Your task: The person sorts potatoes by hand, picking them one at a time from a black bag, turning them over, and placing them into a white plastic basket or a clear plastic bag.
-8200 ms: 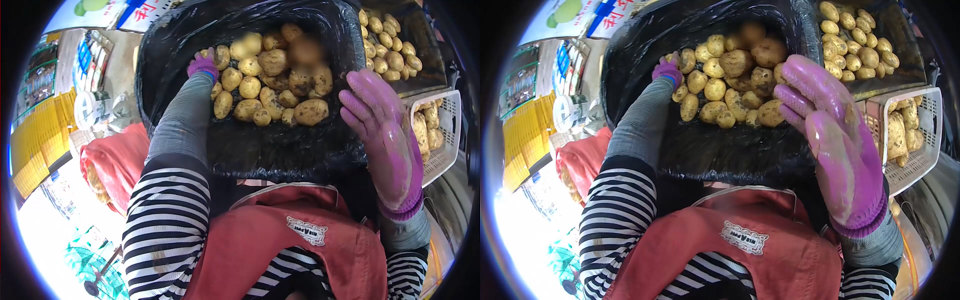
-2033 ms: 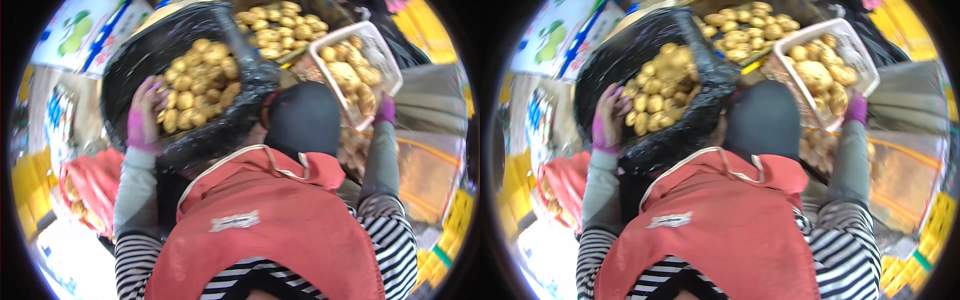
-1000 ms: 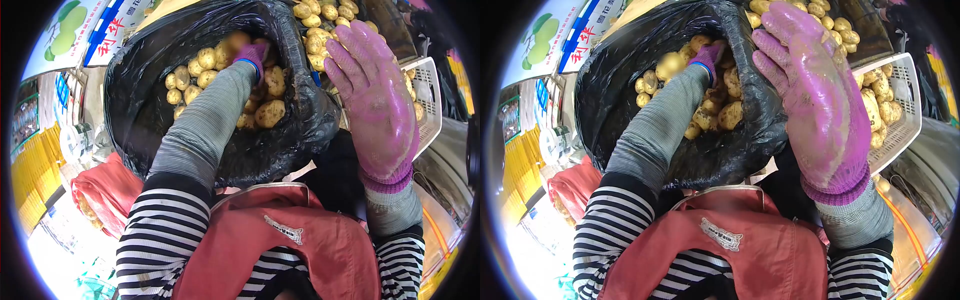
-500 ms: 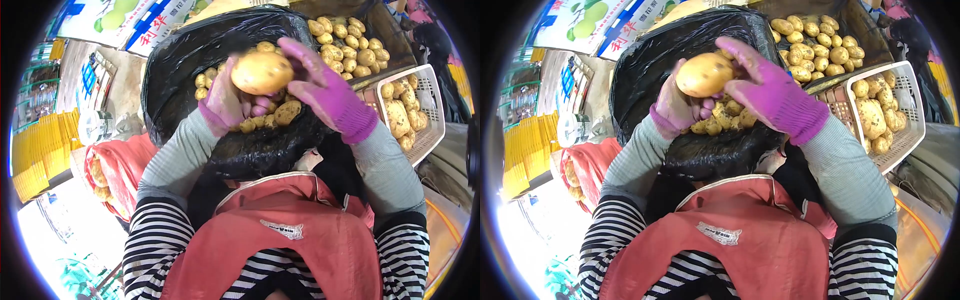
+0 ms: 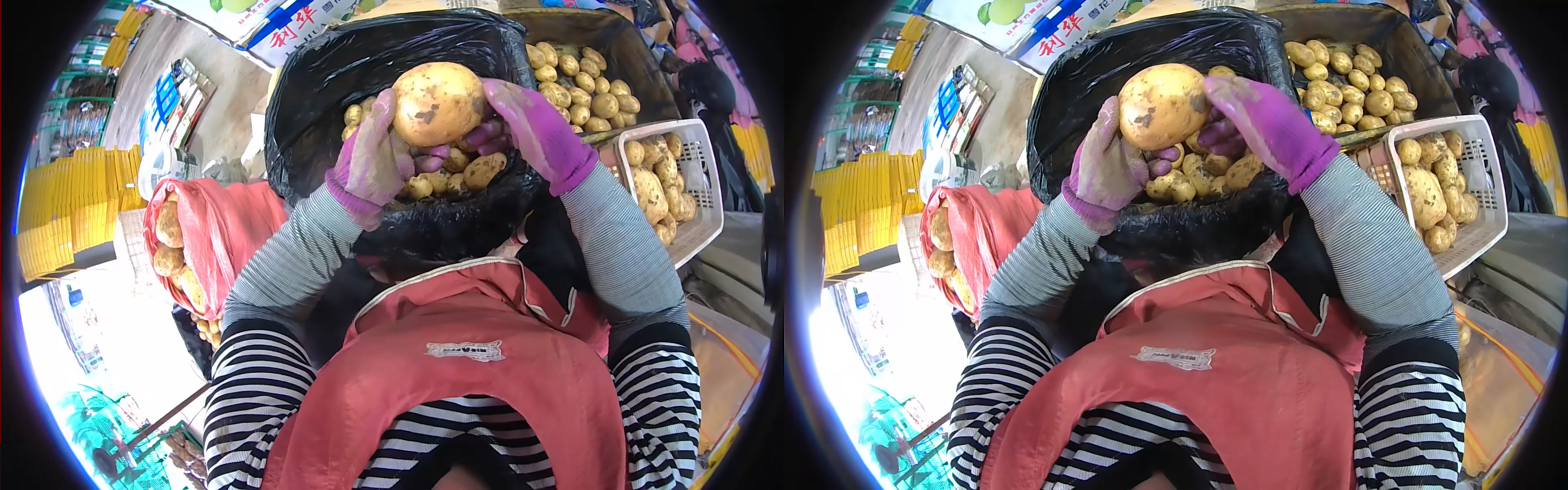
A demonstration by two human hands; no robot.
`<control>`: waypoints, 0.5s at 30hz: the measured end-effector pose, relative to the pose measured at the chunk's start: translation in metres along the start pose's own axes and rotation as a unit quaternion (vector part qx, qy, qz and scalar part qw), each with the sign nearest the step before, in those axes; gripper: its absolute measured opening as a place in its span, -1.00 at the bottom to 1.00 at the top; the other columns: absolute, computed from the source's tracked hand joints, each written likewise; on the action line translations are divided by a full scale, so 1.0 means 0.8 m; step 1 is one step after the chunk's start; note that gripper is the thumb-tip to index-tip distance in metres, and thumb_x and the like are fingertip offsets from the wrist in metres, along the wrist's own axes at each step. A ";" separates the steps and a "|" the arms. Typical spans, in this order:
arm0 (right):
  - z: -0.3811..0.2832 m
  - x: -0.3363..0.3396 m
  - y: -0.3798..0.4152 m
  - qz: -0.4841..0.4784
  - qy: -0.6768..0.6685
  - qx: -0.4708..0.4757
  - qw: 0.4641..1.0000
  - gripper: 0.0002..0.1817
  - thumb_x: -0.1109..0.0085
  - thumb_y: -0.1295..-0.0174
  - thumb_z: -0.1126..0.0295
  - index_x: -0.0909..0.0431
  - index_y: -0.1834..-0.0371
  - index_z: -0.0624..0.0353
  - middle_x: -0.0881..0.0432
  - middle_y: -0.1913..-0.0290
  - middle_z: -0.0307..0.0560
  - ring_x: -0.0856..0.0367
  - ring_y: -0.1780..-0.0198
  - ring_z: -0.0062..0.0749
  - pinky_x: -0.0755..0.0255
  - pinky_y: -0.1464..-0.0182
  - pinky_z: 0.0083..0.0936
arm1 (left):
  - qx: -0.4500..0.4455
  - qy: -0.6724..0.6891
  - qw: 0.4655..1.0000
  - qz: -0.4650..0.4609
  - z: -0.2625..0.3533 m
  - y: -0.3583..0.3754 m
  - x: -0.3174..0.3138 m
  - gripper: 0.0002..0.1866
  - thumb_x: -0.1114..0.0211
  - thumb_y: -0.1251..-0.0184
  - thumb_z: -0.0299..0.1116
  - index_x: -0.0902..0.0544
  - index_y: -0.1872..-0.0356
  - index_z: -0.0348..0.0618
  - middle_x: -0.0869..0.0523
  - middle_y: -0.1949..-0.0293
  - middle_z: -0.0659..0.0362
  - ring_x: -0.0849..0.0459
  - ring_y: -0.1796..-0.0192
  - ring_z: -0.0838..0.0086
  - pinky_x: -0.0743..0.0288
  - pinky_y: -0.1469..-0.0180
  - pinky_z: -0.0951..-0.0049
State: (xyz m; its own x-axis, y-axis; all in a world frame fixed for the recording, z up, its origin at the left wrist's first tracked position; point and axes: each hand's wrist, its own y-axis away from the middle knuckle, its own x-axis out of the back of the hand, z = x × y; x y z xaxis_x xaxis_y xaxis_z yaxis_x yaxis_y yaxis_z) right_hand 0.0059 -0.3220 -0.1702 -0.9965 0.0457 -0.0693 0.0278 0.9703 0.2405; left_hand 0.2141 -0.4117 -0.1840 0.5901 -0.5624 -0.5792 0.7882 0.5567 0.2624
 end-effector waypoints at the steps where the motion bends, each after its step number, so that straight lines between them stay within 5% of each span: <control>1: 0.002 -0.002 0.000 -0.007 0.033 0.035 0.999 -0.47 0.10 -0.52 0.05 -0.36 -0.32 0.25 -0.63 0.05 -0.14 -0.67 0.17 -0.56 -0.60 0.15 -0.62 | 0.013 -0.011 1.000 0.017 -0.002 0.000 -0.002 -0.30 0.22 -0.55 0.22 -0.31 -0.37 -0.18 -0.62 -0.10 -0.04 -0.69 0.18 0.32 -0.57 0.21 0.44; 4: 0.020 -0.025 -0.002 0.098 0.098 0.193 0.971 -0.52 0.12 -0.53 0.07 -0.43 -0.19 0.28 -0.65 0.19 -0.11 -0.65 0.30 -0.56 -0.59 0.25 -0.63 | 0.037 -0.035 0.998 0.045 -0.005 -0.002 -0.008 -0.30 0.23 -0.55 0.22 -0.32 -0.36 -0.18 -0.63 -0.08 -0.03 -0.69 0.21 0.34 -0.58 0.22 0.44; 8: 0.013 -0.006 0.003 0.128 0.049 0.074 0.988 -0.54 0.16 -0.54 0.14 -0.40 -0.28 0.25 -0.66 0.27 -0.08 -0.66 0.32 -0.55 -0.61 0.25 -0.59 | 0.028 -0.028 0.999 0.026 -0.004 -0.010 -0.011 -0.31 0.26 -0.56 0.22 -0.34 -0.35 -0.18 -0.64 -0.05 -0.02 -0.68 0.23 0.35 -0.59 0.22 0.43; 11: 0.000 0.008 0.003 0.083 0.001 -0.007 0.997 -0.51 0.10 -0.52 0.13 -0.34 -0.35 0.23 -0.64 0.13 -0.07 -0.66 0.20 -0.56 -0.62 0.19 -0.57 | 0.022 -0.010 0.999 0.023 -0.008 -0.017 -0.015 -0.31 0.27 -0.56 0.21 -0.35 -0.34 -0.19 -0.65 -0.03 -0.01 -0.68 0.24 0.36 -0.60 0.23 0.43; 15: 0.014 0.006 -0.003 0.098 -0.105 0.012 0.990 -0.43 0.08 -0.50 0.08 -0.19 -0.46 0.13 -0.50 -0.20 -0.08 -0.58 -0.15 -0.42 -0.62 0.01 -0.39 | 0.042 -0.048 0.996 0.060 -0.009 -0.031 -0.020 -0.33 0.29 -0.58 0.17 -0.35 -0.34 -0.20 -0.65 0.00 -0.01 -0.68 0.24 0.35 -0.61 0.20 0.43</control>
State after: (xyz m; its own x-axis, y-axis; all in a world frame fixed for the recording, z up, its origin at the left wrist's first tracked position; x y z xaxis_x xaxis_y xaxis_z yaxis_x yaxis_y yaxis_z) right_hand 0.0018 -0.3212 -0.1819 -0.9336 0.2798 -0.2238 0.2233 0.9429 0.2473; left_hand 0.1837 -0.4124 -0.1871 0.6916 -0.5528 -0.4648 0.7205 0.5727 0.3909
